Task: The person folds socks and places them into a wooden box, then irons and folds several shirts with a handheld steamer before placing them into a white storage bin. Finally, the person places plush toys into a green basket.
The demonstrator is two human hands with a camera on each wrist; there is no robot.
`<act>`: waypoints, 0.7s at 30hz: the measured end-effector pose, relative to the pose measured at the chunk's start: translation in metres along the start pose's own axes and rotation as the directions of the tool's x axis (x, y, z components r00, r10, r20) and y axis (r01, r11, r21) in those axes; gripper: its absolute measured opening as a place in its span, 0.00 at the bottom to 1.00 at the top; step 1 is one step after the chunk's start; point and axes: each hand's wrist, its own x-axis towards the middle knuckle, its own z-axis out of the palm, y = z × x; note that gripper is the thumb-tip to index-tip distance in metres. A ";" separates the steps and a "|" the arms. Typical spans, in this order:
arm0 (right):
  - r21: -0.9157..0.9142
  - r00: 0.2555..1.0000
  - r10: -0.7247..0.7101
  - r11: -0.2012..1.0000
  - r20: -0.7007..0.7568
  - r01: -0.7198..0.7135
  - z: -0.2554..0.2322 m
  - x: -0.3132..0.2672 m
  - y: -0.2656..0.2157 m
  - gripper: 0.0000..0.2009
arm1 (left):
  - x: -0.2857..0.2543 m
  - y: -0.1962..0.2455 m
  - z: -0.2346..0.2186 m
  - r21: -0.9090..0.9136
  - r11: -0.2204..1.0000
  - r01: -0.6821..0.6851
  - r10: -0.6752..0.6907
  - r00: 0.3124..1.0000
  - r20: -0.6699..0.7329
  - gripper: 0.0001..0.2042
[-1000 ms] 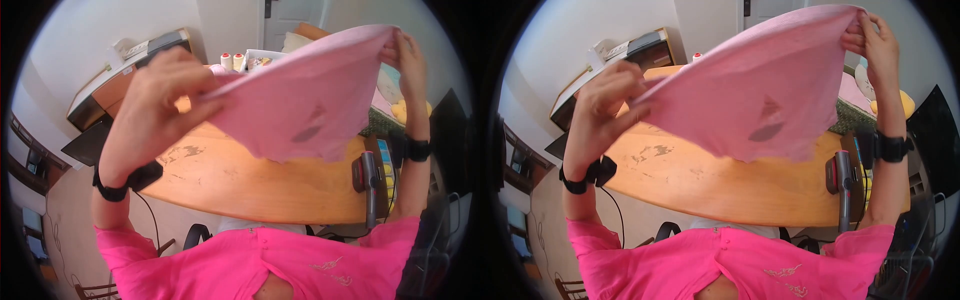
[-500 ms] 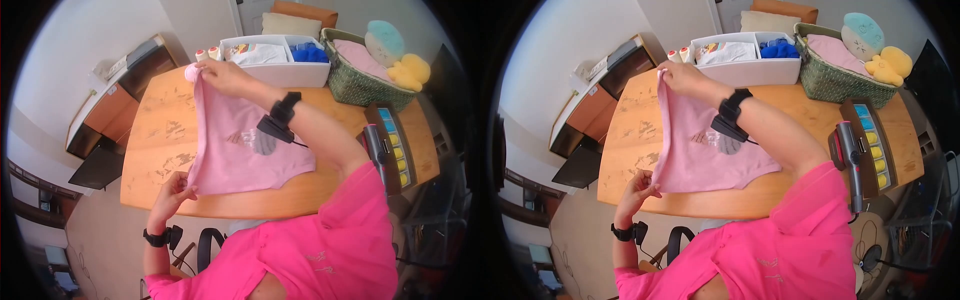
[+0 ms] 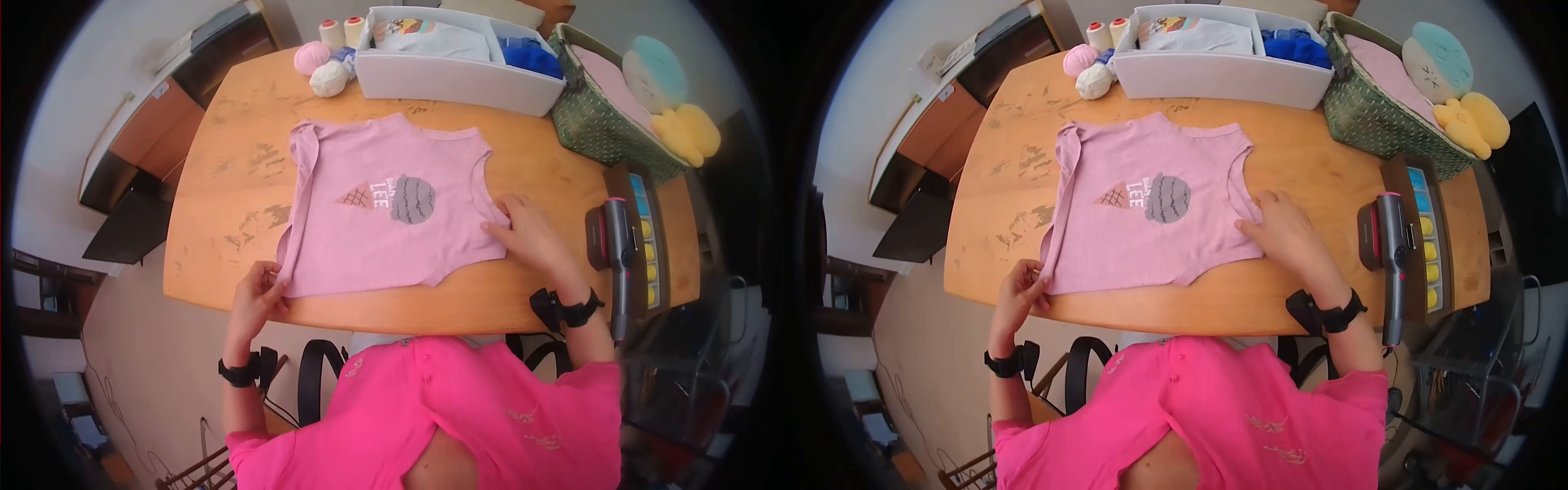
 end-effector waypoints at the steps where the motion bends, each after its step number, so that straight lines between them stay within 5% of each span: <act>1: 0.014 0.998 -0.029 0.999 -0.057 0.030 0.008 -0.003 0.004 0.23 | 0.000 0.002 0.000 0.036 0.999 -0.009 0.009 1.000 -0.009 0.09; 8: 0.346 0.999 0.052 0.937 -0.001 -0.049 0.007 -0.020 0.001 0.18 | -0.007 0.009 0.005 0.116 0.993 -0.025 0.036 0.995 -0.092 0.06; 11: 0.359 0.979 0.162 0.912 0.127 -0.198 -0.008 -0.046 -0.004 0.16 | -0.013 0.004 0.007 0.089 0.996 0.010 -0.011 1.000 0.009 0.06; 15: 0.278 0.958 0.176 0.931 0.226 -0.236 -0.008 -0.062 0.019 0.14 | -0.014 0.030 0.003 0.323 0.947 0.000 -0.053 0.986 0.157 0.07; 16: 0.258 0.951 0.180 0.934 0.253 -0.245 -0.007 -0.063 0.022 0.15 | -0.004 0.033 0.001 0.410 0.904 -0.119 0.074 0.989 0.125 0.08; 18: 0.214 0.983 0.178 0.959 0.051 -0.185 -0.017 -0.047 0.022 0.16 | 0.027 0.044 -0.005 0.575 0.753 -0.320 0.329 0.940 0.092 0.09; 21: 0.205 0.985 0.124 0.974 -0.120 -0.097 -0.026 0.009 0.033 0.20 | 0.083 0.091 0.014 0.550 0.749 -0.369 0.401 0.914 0.066 0.12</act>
